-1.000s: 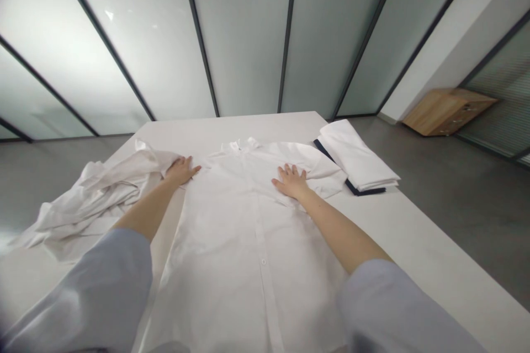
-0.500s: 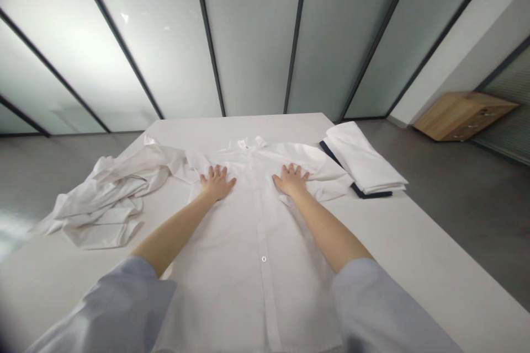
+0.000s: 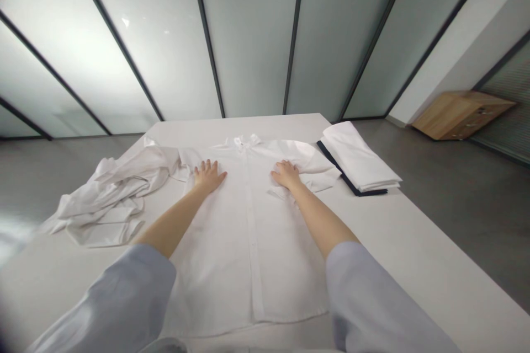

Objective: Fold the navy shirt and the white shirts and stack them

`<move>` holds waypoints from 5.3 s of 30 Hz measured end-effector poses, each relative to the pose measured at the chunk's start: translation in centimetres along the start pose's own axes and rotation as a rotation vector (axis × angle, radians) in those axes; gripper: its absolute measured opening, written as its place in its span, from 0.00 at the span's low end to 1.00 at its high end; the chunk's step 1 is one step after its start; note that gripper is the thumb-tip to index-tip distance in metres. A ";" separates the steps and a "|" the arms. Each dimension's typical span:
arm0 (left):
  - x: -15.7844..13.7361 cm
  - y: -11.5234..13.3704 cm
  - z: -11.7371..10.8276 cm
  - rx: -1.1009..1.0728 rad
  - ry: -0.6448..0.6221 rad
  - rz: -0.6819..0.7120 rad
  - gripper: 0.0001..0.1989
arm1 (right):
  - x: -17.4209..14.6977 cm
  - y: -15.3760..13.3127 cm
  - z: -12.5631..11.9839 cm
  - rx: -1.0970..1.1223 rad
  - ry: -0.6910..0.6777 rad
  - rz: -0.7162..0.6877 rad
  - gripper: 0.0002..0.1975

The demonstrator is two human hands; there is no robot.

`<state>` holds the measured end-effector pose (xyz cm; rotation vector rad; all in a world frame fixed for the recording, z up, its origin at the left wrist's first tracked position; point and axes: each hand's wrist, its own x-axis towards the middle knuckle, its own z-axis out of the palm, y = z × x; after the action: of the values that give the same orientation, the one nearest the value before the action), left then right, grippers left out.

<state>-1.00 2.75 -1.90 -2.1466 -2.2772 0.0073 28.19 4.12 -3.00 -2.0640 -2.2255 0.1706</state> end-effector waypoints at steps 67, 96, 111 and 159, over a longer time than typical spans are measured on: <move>1.3 1.5 0.7 -0.094 0.143 0.261 0.24 | -0.4 -0.1 1.2 0.072 0.176 0.004 0.18; -1.2 2.1 2.1 -0.373 0.192 0.261 0.15 | -4.5 5.4 -1.3 0.343 0.412 0.085 0.10; -2.6 6.4 0.9 -1.205 -0.339 0.100 0.30 | -7.3 -1.8 -1.3 0.659 0.275 -0.283 0.15; -8.0 -11.1 -3.2 -2.087 0.221 -0.166 0.07 | -2.3 4.5 -0.6 -0.137 0.262 0.009 0.20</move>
<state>-11.56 -5.87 1.44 -1.4667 -2.0299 -3.4190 32.86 2.20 -3.06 -2.0253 -2.1219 -0.2452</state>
